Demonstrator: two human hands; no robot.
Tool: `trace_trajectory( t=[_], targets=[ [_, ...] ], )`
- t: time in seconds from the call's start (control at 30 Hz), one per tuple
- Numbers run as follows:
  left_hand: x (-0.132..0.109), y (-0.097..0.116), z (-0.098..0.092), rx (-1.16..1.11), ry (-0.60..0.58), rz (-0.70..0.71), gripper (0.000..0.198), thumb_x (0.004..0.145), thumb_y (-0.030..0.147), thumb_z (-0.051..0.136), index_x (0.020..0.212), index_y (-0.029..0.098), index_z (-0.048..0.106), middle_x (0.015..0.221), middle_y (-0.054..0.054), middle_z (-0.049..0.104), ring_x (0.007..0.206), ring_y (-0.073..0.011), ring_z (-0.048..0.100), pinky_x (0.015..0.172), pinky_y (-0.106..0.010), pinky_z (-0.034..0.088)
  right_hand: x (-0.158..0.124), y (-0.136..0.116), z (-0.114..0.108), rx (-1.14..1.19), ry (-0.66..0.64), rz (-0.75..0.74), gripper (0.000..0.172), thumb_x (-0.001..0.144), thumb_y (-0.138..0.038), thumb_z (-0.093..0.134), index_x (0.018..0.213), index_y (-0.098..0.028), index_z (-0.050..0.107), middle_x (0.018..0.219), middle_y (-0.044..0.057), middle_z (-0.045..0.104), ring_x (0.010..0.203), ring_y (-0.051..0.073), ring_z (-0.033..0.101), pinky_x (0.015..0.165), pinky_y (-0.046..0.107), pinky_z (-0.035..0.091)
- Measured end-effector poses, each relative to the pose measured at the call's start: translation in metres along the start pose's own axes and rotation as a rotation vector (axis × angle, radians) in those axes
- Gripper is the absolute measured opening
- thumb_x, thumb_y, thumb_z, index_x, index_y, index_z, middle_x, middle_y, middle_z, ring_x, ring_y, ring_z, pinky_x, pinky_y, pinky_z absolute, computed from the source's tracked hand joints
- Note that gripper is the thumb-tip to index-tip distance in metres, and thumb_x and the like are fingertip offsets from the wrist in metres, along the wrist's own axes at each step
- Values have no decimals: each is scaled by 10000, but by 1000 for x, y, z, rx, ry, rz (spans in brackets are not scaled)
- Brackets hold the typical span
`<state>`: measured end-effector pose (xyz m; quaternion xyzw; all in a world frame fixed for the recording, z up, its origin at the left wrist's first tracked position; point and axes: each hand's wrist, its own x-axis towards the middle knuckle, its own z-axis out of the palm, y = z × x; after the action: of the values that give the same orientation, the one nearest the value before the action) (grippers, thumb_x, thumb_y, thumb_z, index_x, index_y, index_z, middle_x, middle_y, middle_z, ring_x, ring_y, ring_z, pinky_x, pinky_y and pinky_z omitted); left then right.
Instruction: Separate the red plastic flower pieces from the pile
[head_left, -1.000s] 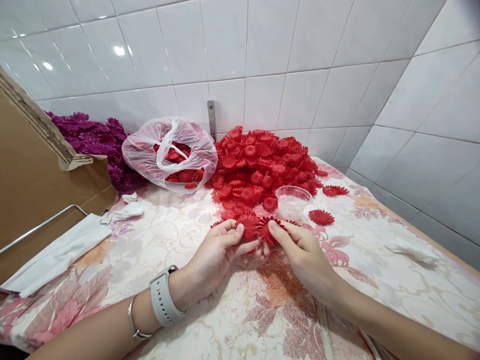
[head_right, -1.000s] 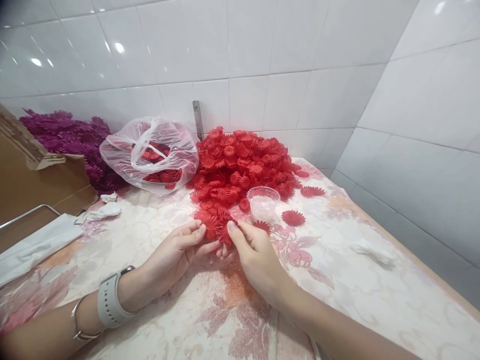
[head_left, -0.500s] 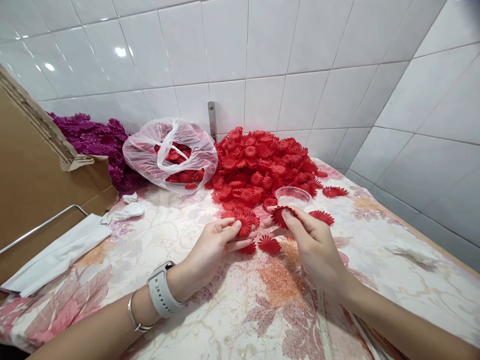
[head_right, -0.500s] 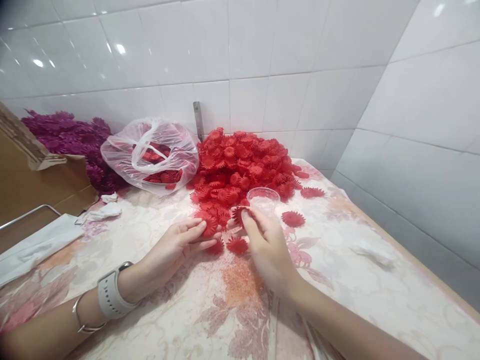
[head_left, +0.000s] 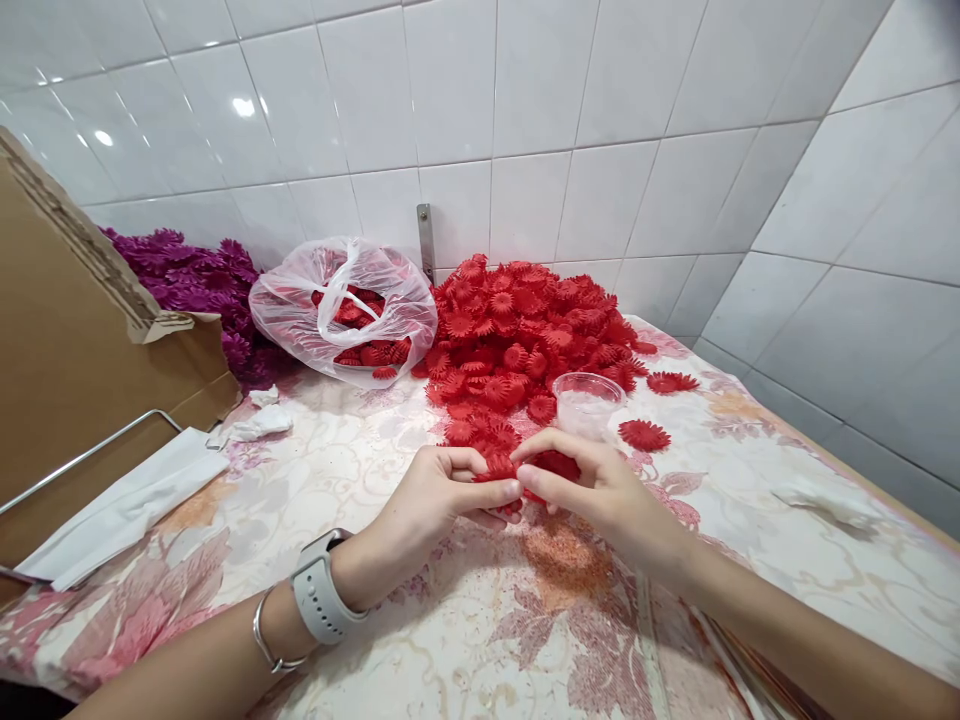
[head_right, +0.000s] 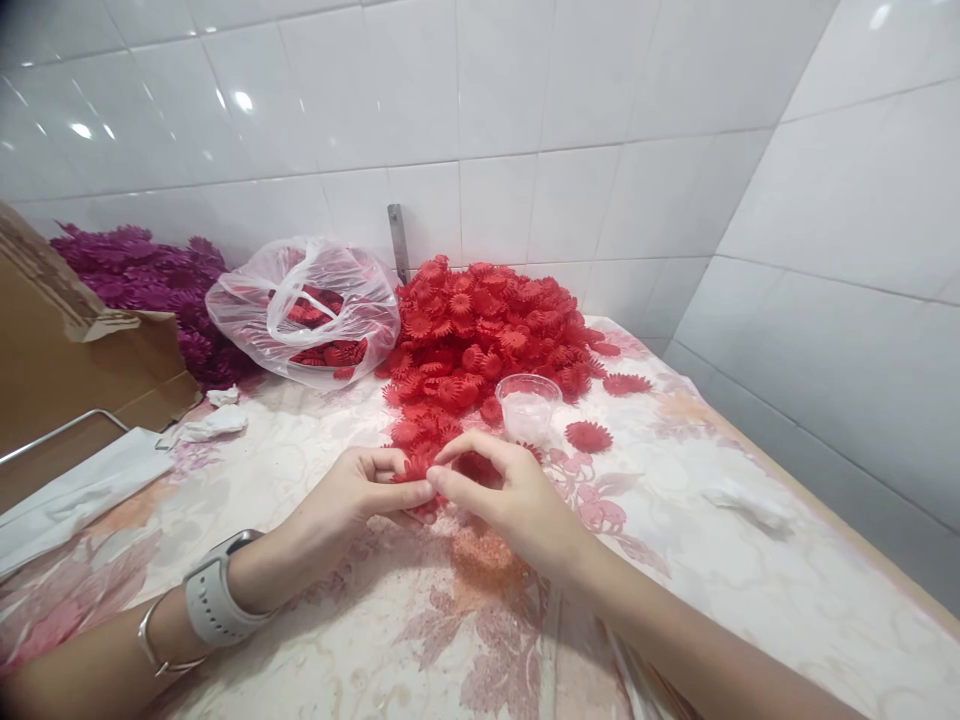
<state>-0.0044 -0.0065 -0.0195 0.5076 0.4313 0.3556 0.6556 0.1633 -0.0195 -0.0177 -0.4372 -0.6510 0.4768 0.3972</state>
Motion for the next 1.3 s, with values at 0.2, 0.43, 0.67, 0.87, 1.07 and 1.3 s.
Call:
trace_trajectory(
  t=[0.2, 0.43, 0.67, 0.87, 1.07, 1.3],
  targets=[
    [3, 0, 0, -9, -27, -21, 161, 633, 264, 714, 675, 125, 645, 649, -15, 655, 605, -103, 620, 621, -208, 481, 4, 3, -2, 95, 39, 9, 186, 770, -325, 580, 669, -175, 538, 558, -45, 502, 506, 75, 457, 480, 190, 372],
    [6, -5, -2, 90, 25, 29, 170, 650, 298, 697, 692, 138, 658, 630, -2, 633, 547, -91, 578, 509, -188, 436, 3, 1, 0, 46, 32, 96, 164, 740, -319, 598, 681, -168, 581, 556, -41, 506, 474, 72, 428, 425, 193, 303],
    [6, -5, 0, 45, 34, 47, 201, 657, 305, 695, 759, 143, 635, 680, -20, 643, 590, -121, 610, 554, -234, 484, 3, 5, -2, 25, 138, 123, 354, 714, -384, 619, 466, -168, 488, 425, -45, 464, 380, 62, 353, 397, 223, 241],
    [5, -5, 0, 31, -40, 76, 213, 647, 269, 709, 802, 140, 640, 743, -30, 660, 620, -124, 610, 612, -266, 500, 4, 9, -1, 113, 181, 128, 334, 651, -383, 687, 510, -173, 470, 453, -61, 474, 403, 57, 346, 418, 222, 225],
    [3, -8, -1, 182, -80, 261, 127, 671, 246, 695, 755, 154, 666, 753, -14, 666, 684, -114, 600, 657, -223, 479, 4, 12, 2, 193, 99, 157, 451, 590, -402, 740, 507, -185, 353, 442, -71, 456, 420, 53, 357, 424, 206, 211],
    [4, -7, -1, 69, -75, 149, 120, 675, 259, 692, 715, 155, 650, 674, -3, 650, 605, -101, 591, 568, -203, 459, 4, 9, -1, 194, -69, 215, 364, 631, -482, 688, 627, -165, 510, 507, -51, 471, 434, 58, 370, 386, 192, 224]
  ],
)
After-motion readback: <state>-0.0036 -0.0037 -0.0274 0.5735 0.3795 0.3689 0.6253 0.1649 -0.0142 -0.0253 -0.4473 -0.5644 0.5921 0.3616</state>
